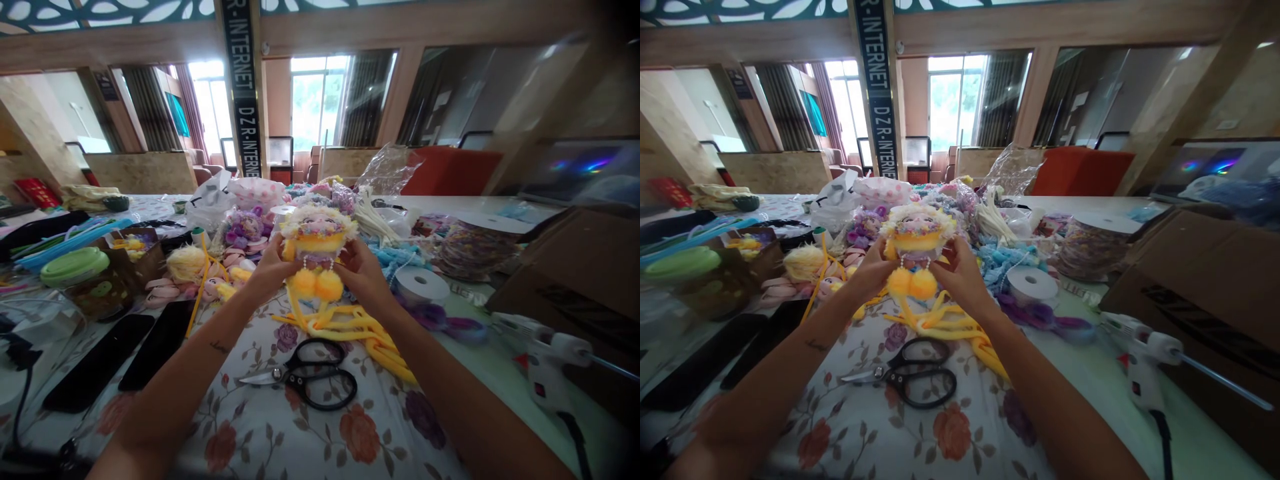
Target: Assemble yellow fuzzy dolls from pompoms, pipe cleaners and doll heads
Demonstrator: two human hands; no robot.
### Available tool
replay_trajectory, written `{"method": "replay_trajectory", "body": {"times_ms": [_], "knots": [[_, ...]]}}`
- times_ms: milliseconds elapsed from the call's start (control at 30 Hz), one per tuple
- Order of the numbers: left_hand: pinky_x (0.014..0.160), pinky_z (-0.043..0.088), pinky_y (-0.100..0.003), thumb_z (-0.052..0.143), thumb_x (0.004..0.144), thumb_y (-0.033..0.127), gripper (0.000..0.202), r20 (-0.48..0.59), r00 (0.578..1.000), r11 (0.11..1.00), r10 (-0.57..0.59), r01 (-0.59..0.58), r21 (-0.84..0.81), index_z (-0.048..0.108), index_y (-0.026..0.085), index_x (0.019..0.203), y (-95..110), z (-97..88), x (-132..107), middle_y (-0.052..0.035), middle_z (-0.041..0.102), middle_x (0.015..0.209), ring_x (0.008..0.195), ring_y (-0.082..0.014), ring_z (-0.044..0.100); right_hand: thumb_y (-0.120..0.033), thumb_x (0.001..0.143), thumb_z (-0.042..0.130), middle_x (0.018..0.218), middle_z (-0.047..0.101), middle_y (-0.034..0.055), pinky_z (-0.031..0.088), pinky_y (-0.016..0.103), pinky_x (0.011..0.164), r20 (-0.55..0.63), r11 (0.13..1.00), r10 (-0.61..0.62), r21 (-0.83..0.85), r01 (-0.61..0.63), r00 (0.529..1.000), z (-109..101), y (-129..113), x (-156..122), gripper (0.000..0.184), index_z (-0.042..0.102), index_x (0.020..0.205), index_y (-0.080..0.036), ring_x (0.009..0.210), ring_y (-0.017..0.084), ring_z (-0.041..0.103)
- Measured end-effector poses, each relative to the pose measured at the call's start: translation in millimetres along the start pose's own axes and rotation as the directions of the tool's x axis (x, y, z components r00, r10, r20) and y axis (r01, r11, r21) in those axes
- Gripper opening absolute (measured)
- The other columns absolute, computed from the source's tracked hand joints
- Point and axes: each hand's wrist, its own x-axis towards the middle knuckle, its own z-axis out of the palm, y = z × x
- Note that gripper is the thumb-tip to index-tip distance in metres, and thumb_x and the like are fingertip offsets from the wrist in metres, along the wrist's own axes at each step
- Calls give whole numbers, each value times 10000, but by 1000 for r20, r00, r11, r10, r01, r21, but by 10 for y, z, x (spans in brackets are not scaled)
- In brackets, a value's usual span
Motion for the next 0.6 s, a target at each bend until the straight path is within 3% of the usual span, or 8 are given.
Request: {"method": "replay_trajectory", "body": {"times_ms": [233, 300, 433, 600], "knots": [[710, 572, -342, 839, 467, 164, 918, -45, 999, 999, -28, 29, 23, 422, 235, 1282, 60, -10, -30, -76, 689, 1055, 864, -260, 677, -299, 733, 729, 1255, 548, 55, 488, 401, 947, 86, 997, -76, 7, 76, 993, 22, -107, -49, 488, 485, 1156, -306, 1168, 237, 535], [710, 575, -358, 837, 475, 167, 846, -8, 999, 998, -46, 46, 39, 493, 199, 1247, 89, -24, -43, -80, 705, 1003, 837, -260, 680, -308, 726, 739, 1233, 557, 44, 484, 400, 956, 101, 994, -110, -16, 112, 989, 22, -143, -62, 470, 494, 1126, -317, 1147, 230, 546], [723, 574, -377, 831, 494, 194, 488, 81, 993, 990, -89, 80, 118, 678, 106, 949, 164, -37, -70, -96, 729, 842, 794, -277, 686, -334, 679, 780, 1163, 582, 36, 475, 404, 975, 98, 987, -125, -91, 134, 987, 28, -193, -80, 515, 495, 1107, -316, 1108, 233, 565], [712, 576, -382, 837, 471, 176, 469, 80, 993, 991, -85, 75, 111, 697, 108, 913, 212, -33, -77, -102, 732, 858, 803, -291, 688, -314, 680, 786, 1139, 582, 28, 478, 400, 969, 87, 986, -125, -97, 134, 988, 37, -186, -91, 520, 503, 1117, -318, 1116, 235, 560]]}}
